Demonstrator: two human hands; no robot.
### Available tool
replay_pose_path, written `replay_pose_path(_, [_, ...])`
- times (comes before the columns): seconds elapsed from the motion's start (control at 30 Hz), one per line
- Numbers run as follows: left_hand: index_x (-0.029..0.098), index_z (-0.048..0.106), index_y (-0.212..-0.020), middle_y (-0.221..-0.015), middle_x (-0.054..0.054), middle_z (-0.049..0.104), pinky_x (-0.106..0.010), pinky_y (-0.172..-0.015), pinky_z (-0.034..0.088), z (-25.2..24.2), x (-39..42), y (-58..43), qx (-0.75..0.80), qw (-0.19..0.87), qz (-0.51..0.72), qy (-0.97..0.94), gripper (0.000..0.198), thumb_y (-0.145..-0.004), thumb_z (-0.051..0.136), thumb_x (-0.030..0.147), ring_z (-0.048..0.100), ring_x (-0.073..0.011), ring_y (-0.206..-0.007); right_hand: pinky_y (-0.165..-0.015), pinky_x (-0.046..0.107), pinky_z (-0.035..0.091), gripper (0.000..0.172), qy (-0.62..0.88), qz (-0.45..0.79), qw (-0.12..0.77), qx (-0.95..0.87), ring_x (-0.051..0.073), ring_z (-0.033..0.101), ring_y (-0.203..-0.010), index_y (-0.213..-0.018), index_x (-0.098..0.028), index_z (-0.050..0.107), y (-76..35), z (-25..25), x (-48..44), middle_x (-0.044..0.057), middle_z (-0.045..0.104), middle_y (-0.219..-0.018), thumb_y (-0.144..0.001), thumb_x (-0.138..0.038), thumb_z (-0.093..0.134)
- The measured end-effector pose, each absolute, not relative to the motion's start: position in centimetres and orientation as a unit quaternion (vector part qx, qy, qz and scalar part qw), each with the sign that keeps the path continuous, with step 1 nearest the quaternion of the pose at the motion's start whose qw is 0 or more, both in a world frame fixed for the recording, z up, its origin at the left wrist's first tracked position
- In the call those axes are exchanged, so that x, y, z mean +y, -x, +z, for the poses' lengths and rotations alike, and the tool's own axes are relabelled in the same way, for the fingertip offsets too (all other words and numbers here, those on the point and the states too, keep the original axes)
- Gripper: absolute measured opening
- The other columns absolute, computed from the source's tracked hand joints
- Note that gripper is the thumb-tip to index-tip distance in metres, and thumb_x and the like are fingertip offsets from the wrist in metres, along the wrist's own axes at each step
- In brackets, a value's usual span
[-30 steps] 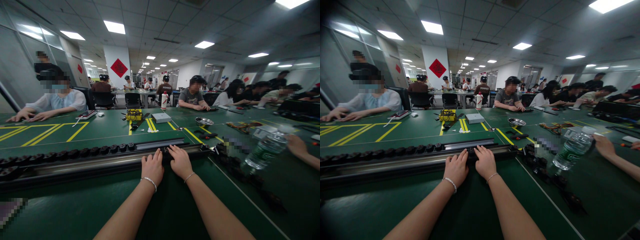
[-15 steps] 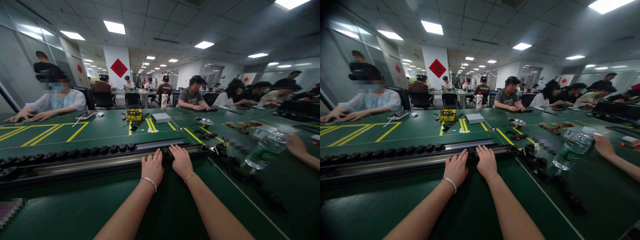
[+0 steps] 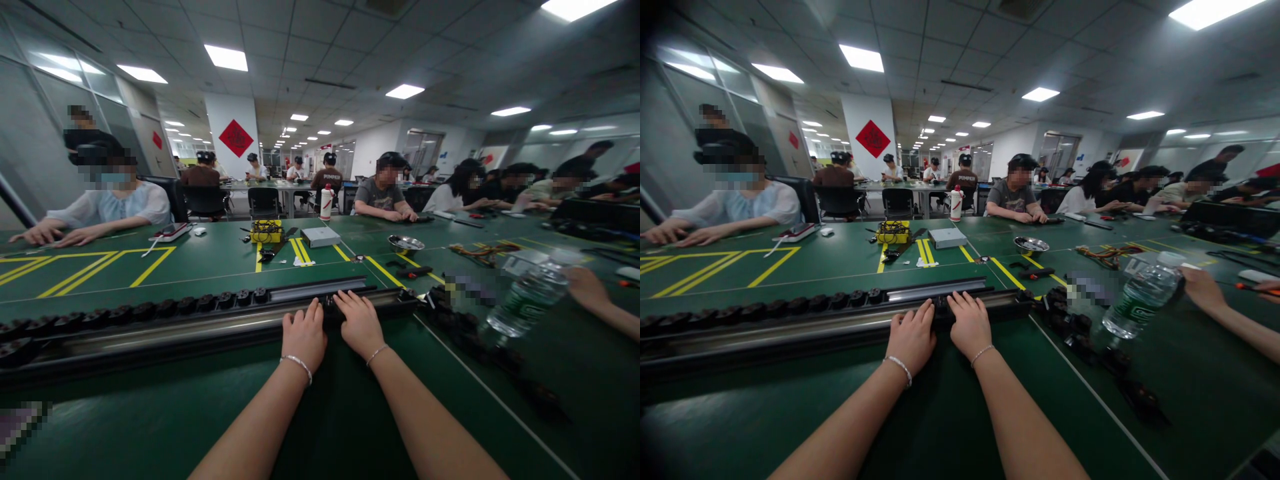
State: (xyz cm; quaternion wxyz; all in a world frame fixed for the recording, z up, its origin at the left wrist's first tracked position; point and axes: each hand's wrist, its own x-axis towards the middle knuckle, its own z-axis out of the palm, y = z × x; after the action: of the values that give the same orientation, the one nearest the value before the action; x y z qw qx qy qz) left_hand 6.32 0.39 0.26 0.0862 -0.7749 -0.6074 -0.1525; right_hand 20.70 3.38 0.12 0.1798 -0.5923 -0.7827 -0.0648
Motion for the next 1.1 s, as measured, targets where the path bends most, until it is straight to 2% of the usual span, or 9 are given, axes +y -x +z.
replay_pose_path(0.23, [0.02,0.043,-0.127,-0.141,-0.004,0.039,-0.044,-0.087,0.036,0.18,0.58,-6.55,-0.598,0.094,-0.154,0.781,0.052,-0.076,0.043,0.024,0.051,-0.0237,-0.103,-0.105,0.035,0.016,0.062,0.593,-0.065,0.186,-0.78,0.016,0.031,-0.128,-0.128,-0.022,0.047,-20.75,0.0,3.47,-0.001,0.043,-0.136,-0.067,-0.01,0.043])
replay_pose_path(1.1, [0.024,0.038,-0.131,-0.144,-0.002,0.035,-0.041,-0.084,0.036,0.39,0.44,-6.3,-0.597,0.085,-0.141,0.785,0.055,-0.076,0.044,0.025,0.05,-0.0233,-0.103,-0.105,0.035,0.017,0.062,0.591,-0.063,0.188,-0.782,0.017,0.031,-0.128,-0.128,-0.021,0.047,-20.76,0.01,3.42,0.0,0.043,-0.137,-0.067,-0.011,0.042])
